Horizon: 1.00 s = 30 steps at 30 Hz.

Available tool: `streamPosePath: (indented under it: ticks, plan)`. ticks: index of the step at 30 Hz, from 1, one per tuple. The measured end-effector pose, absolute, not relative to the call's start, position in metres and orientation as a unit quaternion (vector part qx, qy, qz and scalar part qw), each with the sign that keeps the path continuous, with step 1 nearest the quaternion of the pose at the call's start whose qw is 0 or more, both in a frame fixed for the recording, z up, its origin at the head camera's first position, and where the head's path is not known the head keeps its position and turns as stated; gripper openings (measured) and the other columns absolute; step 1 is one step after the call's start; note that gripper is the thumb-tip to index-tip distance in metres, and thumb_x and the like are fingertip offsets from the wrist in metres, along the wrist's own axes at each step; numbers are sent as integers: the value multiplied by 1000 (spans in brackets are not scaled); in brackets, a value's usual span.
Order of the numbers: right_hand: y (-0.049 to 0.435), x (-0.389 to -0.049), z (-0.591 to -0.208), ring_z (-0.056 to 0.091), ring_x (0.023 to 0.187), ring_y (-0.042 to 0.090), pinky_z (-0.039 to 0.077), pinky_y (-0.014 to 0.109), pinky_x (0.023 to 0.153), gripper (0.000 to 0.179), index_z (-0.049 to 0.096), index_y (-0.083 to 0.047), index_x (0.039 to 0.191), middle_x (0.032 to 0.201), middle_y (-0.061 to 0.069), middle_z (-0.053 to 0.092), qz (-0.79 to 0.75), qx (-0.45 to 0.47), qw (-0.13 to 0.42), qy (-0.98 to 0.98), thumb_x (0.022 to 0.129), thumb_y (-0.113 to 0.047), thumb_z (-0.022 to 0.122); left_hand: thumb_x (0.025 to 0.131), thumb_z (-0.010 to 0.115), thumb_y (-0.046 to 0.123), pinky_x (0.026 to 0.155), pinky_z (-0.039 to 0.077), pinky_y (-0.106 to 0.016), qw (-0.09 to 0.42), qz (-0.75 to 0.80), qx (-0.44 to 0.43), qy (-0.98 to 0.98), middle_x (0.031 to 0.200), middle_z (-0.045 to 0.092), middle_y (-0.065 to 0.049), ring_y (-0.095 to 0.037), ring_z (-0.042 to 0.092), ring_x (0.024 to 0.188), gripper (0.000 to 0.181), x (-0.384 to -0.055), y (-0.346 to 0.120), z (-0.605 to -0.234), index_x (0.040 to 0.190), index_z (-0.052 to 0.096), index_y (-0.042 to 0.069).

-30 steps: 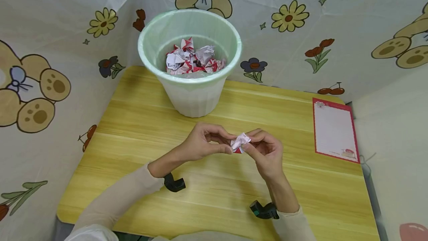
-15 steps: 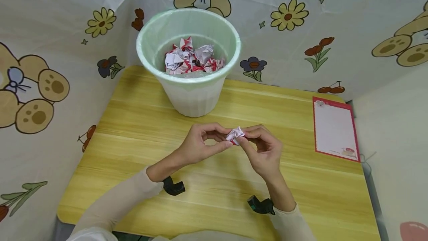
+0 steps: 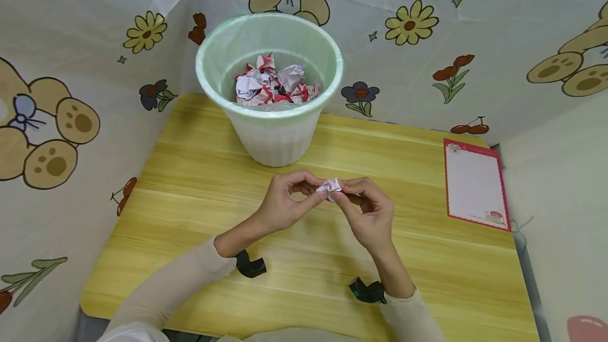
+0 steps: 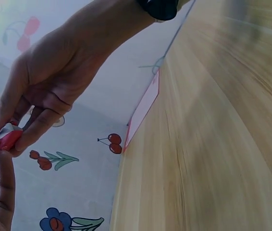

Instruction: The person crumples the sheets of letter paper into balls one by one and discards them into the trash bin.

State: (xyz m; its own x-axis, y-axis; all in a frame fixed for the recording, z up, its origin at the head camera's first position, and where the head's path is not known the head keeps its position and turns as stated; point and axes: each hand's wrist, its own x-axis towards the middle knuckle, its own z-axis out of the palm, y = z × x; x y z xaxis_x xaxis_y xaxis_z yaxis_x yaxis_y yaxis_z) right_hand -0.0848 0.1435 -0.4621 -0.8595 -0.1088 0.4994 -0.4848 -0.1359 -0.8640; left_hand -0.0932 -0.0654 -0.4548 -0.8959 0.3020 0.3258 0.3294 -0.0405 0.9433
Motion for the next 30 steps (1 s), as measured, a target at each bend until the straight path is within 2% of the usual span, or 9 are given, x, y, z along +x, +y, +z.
streamPosePath:
  ticks: [7,16,21,30]
  plan:
    - [144,-90,-459,78,100,15,67,28,87,24,69,15,108,109,7,76,706,244,123,-654,85,22,76,95,78,0,76,66,-30,24,-681,-229,-695,102,80,-17,-12,72,81,13,-95,-66,-455,109,77,1]
    - [147,-101,-451,74,108,20,64,29,94,35,67,13,123,116,16,73,684,251,116,-675,89,17,75,94,79,-3,76,66,-28,26,-687,-206,-696,105,80,-20,-10,73,83,15,-96,-76,-456,109,78,-1]
    - [151,-114,-443,73,108,20,62,27,96,33,67,13,124,114,15,73,680,245,120,-681,91,16,72,94,79,-3,75,65,-27,22,-685,-196,-702,106,80,-20,-10,72,83,15,-95,-82,-458,109,78,-1]
    - [154,-156,-416,73,102,19,64,25,89,26,64,18,122,112,8,74,705,240,139,-653,98,10,69,94,77,-4,75,64,-24,32,-678,-194,-709,105,80,-21,-8,71,84,16,-96,-92,-460,110,77,-2]
